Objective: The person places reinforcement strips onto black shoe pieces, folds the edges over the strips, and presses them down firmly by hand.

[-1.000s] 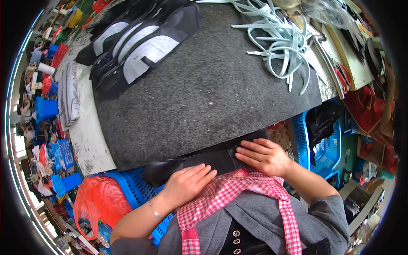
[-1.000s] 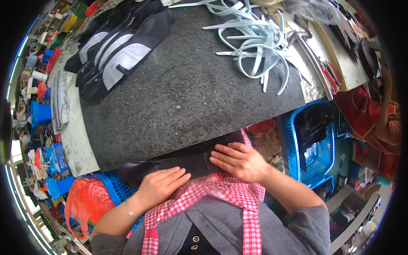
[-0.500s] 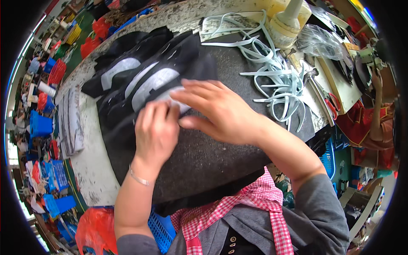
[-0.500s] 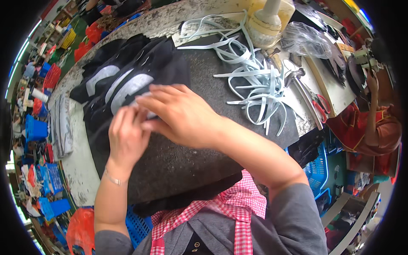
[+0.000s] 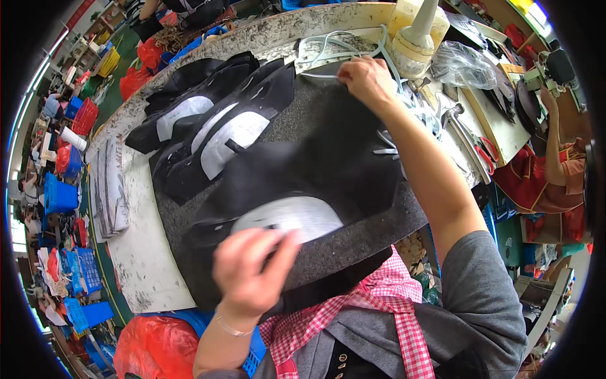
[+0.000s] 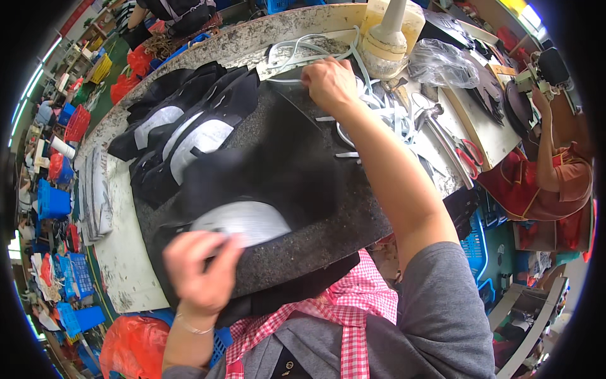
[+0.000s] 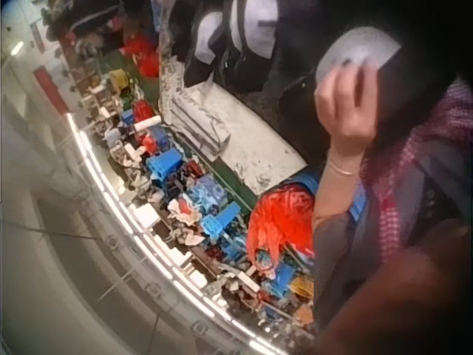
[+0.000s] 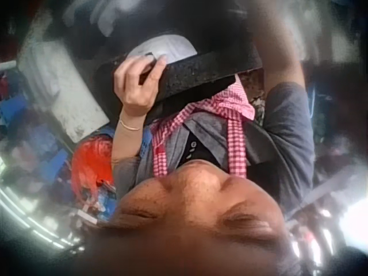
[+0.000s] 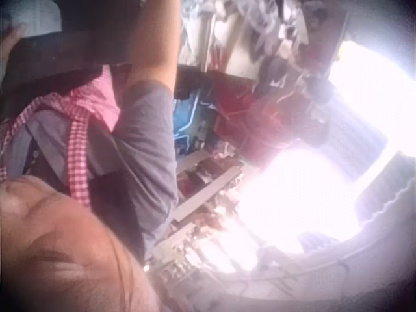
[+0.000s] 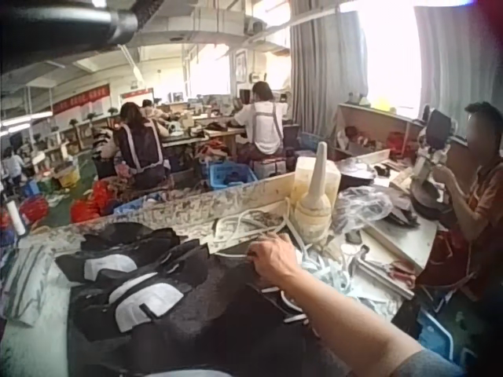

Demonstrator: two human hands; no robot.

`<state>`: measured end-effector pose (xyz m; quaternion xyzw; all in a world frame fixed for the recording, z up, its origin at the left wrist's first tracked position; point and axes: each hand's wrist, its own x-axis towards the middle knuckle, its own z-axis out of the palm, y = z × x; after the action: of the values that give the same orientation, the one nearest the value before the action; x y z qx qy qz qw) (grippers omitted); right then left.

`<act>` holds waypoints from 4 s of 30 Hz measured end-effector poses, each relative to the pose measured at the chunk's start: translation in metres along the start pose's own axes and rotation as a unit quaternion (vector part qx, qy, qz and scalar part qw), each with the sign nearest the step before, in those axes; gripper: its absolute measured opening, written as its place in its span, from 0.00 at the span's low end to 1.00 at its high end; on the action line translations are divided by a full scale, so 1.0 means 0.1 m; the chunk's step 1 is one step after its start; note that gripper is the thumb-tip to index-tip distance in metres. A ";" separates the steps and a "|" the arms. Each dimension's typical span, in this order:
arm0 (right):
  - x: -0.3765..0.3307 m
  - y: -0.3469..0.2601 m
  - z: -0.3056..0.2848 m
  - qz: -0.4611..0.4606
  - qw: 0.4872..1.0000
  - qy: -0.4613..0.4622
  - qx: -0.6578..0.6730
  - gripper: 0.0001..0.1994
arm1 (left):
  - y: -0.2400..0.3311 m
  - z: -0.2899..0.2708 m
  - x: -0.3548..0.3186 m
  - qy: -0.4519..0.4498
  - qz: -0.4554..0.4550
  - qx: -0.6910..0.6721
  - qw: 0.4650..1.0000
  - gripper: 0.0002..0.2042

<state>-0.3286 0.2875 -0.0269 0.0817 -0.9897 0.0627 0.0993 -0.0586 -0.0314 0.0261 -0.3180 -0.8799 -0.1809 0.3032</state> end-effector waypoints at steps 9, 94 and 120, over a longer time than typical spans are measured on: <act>-0.91 -0.51 -1.43 -0.124 0.837 0.125 0.518 0.08 | 0.51 0.18 -0.47 -0.187 -0.078 -0.120 0.972 0.16; -2.08 -0.48 -0.82 -0.090 0.947 -0.192 0.239 0.10 | 0.62 0.35 -0.08 -0.349 -0.080 -0.145 0.922 0.33; -2.09 -0.72 -0.54 -0.313 0.902 -0.135 0.264 0.17 | -0.11 0.19 0.23 -0.360 -0.149 -0.155 0.908 0.27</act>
<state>-0.1034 0.2555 -0.0097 0.4178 -0.8645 0.2757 -0.0458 -0.0880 -0.0194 0.0256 -0.2701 -0.9271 -0.2315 -0.1176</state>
